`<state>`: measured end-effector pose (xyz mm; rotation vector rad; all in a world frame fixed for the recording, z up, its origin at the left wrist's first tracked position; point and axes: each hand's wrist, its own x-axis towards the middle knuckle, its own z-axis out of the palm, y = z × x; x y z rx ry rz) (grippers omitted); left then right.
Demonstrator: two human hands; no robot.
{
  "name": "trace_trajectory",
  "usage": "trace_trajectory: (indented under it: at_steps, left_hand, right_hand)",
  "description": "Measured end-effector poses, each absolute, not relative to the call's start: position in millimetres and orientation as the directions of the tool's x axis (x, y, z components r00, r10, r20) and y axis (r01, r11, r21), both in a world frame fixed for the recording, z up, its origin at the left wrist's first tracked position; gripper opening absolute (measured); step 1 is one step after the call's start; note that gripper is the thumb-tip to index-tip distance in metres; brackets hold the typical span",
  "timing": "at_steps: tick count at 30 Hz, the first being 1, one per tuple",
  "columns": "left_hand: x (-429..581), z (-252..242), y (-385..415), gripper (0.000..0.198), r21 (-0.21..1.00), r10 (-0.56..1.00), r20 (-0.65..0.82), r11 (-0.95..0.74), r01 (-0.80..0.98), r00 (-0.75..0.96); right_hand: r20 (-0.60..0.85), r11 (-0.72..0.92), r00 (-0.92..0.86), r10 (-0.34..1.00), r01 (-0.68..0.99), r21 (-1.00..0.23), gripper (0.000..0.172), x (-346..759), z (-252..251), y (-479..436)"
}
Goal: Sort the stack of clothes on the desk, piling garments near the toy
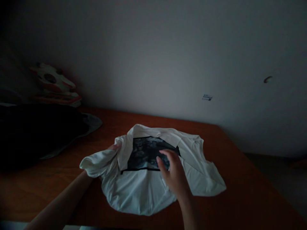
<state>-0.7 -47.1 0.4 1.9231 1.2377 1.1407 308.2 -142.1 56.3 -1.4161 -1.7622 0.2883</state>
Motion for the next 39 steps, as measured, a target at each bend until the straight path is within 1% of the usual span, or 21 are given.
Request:
trace_trajectory:
  at_steps: [2, 3, 5, 6, 8, 10, 12, 13, 14, 16, 18, 19, 20, 21, 24, 25, 29, 32, 35, 37, 39]
  left_hand:
    - [-0.5, 7.1, -47.3, 0.042, 0.918, 0.925, 0.183, -0.282, 0.278, 0.333]
    - [-2.0, 12.7, -46.2, 0.04, 0.936, 0.918, 0.143, -0.247, 0.252, 0.37]
    - [-11.1, 28.4, -41.8, 0.037, 0.936, 0.926, 0.169, -0.258, 0.241, 0.338]
    - [-18.6, 38.4, -38.8, 0.036, 0.931, 0.943, 0.219, -0.279, 0.237, 0.25]
    - [-36.9, 62.2, -31.9, 0.037, 0.921, 0.934, 0.352, -0.336, 0.196, -0.054]
    - [-53.3, 90.0, -24.9, 0.039, 0.893, 0.814, 0.446, -0.432, 0.124, -0.371]
    - [-61.1, 118.1, -20.1, 0.039, 0.835, 0.681, 0.518, -0.535, 0.131, -0.518]
    - [-60.6, 130.5, -19.3, 0.038, 0.81, 0.66, 0.565, -0.557, 0.183, -0.496]
    - [-57.3, 140.8, -19.7, 0.036, 0.787, 0.682, 0.616, -0.559, 0.261, -0.394]
    - [-44.4, 152.2, -23.7, 0.034, 0.699, 0.781, 0.624, -0.565, 0.438, 0.011]
    - [-28.7, 148.0, -29.8, 0.036, 0.561, 0.784, 0.456, -0.621, 0.548, 0.422]
    - [-22.1, 139.7, -33.0, 0.039, 0.487, 0.764, 0.365, -0.643, 0.591, 0.531]
    - [-17.0, 127.6, -36.3, 0.045, 0.415, 0.768, 0.291, -0.639, 0.648, 0.571]
    - [-13.9, 112.7, -39.8, 0.053, 0.346, 0.799, 0.234, -0.601, 0.72, 0.555]
    - [-14.9, 62.7, -53.3, 0.098, 0.202, 0.914, 0.045, -0.404, 0.892, 0.403]
    - [-17.1, 48.7, -58.6, 0.101, 0.179, 0.919, 0.017, -0.39, 0.903, 0.393]
    - [-25.0, 25.7, -73.6, 0.067, 0.186, 0.914, 0.065, -0.406, 0.895, 0.401]
    - [-34.2, 41.0, -66.4, 0.061, 0.255, 0.924, 0.106, -0.383, 0.888, 0.368]
    - [-56.2, 77.6, -45.2, 0.062, 0.317, 0.933, 0.241, -0.335, 0.887, 0.266]
    - [-77.8, 111.6, -30.3, 0.06, 0.374, 0.884, 0.445, -0.33, 0.867, 0.145]
    - [-102.1, 149.2, -19.5, 0.059, 0.378, 0.771, 0.637, -0.328, 0.866, 0.014]
  right_hand:
    - [0.461, 0.193, 0.057, 0.886, 0.858, -0.477, 0.053, 337.5, 18.6, -134.0]
    - [0.45, 0.105, 0.1, 0.888, 0.906, -0.409, 0.062, 352.1, 1.7, -132.0]
    - [0.414, -0.006, 0.153, 0.897, 0.942, -0.335, 0.075, 379.5, -23.5, -132.7]
    - [0.402, -0.033, 0.17, 0.9, 0.945, -0.326, 0.079, 391.6, -31.1, -134.6]
    - [0.395, -0.041, 0.188, 0.899, 0.935, -0.352, 0.081, 409.9, -38.1, -139.0]
    - [0.403, -0.029, 0.204, 0.892, 0.916, -0.401, 0.083, 416.7, -39.1, -140.6]
    - [0.389, 0.012, 0.177, 0.904, 0.899, -0.437, 0.086, 409.6, -40.1, -137.8]
    - [0.373, 0.03, 0.152, 0.915, 0.897, -0.44, 0.088, 401.2, -41.6, -135.0]
    - [0.352, 0.036, 0.131, 0.927, 0.902, -0.43, 0.089, 390.5, -43.7, -131.6]
    - [0.304, 0.008, 0.12, 0.945, 0.921, -0.389, 0.09, 366.2, -49.0, -124.7]
    - [0.27, -0.045, 0.152, 0.951, 0.93, -0.365, 0.089, 344.9, -53.8, -119.4]
    - [0.264, -0.057, 0.164, 0.95, 0.927, -0.371, 0.086, 337.4, -55.5, -118.0]
    - [0.268, -0.054, 0.168, 0.949, 0.921, -0.386, 0.082, 332.5, -56.6, -117.3]
    - [0.282, -0.042, 0.168, 0.945, 0.914, -0.403, 0.078, 329.8, -57.3, -117.3]
    - [0.347, 0.0, 0.163, 0.923, 0.905, -0.426, 0.071, 331.2, -57.6, -119.2]
    - [0.367, 0.008, 0.165, 0.915, 0.904, -0.427, 0.07, 332.9, -57.6, -119.9]
    - [0.408, 0.021, 0.169, 0.897, 0.906, -0.422, 0.067, 338.2, -59.2, -119.7]
    - [0.405, 0.024, 0.157, 0.901, 0.914, -0.406, 0.065, 341.5, -62.4, -117.6]
    - [0.413, 0.046, 0.133, 0.901, 0.918, -0.395, 0.065, 346.1, -66.8, -115.1]
    - [0.425, 0.069, 0.113, 0.898, 0.918, -0.39, 0.065, 349.1, -69.6, -113.5]
    - [0.435, 0.092, 0.093, 0.896, 0.918, -0.386, 0.063, 351.3, -71.5, -112.4]
